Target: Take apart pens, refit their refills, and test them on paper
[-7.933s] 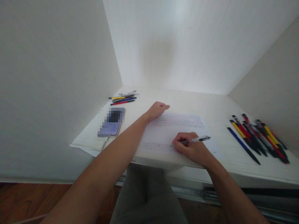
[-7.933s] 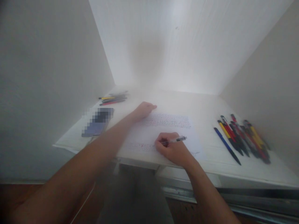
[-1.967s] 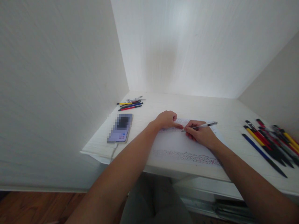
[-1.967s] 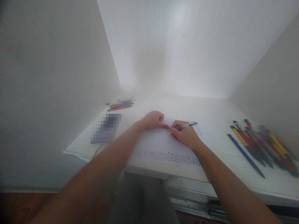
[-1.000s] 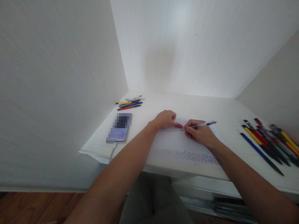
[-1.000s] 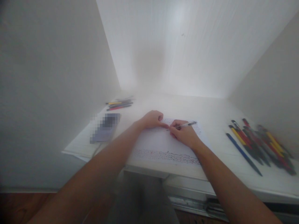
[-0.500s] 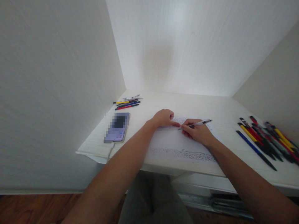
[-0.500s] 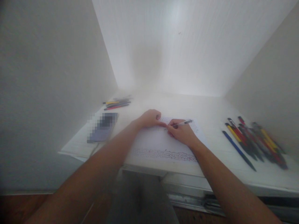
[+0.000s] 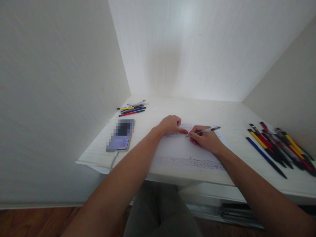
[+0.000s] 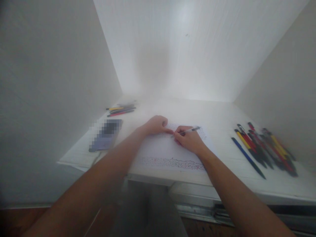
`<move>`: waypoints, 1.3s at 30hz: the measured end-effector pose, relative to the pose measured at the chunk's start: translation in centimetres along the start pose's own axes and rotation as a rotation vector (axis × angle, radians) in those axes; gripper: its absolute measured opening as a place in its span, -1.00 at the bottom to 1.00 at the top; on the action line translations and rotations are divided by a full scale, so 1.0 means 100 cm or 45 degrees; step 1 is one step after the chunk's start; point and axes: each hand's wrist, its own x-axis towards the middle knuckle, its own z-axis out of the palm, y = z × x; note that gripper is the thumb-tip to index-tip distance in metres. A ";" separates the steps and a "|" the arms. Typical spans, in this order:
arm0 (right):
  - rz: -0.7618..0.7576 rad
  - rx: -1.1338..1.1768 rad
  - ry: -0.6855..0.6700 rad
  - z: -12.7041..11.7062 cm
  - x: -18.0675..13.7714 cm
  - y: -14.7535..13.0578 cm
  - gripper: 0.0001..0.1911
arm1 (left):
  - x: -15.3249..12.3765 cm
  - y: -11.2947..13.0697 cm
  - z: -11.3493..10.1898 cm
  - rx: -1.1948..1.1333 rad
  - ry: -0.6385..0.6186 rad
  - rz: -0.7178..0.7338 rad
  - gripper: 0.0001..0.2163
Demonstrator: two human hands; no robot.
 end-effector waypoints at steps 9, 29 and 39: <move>0.016 -0.031 0.033 0.000 0.000 0.003 -0.75 | 0.000 0.002 -0.002 -0.007 -0.005 -0.017 -0.50; 0.012 -0.011 0.061 0.000 -0.002 -0.001 -0.77 | -0.003 0.006 -0.006 -0.010 -0.019 -0.034 -0.51; -0.022 -0.012 0.061 0.000 -0.001 0.003 -0.77 | -0.002 0.005 -0.004 0.019 -0.002 -0.011 -0.52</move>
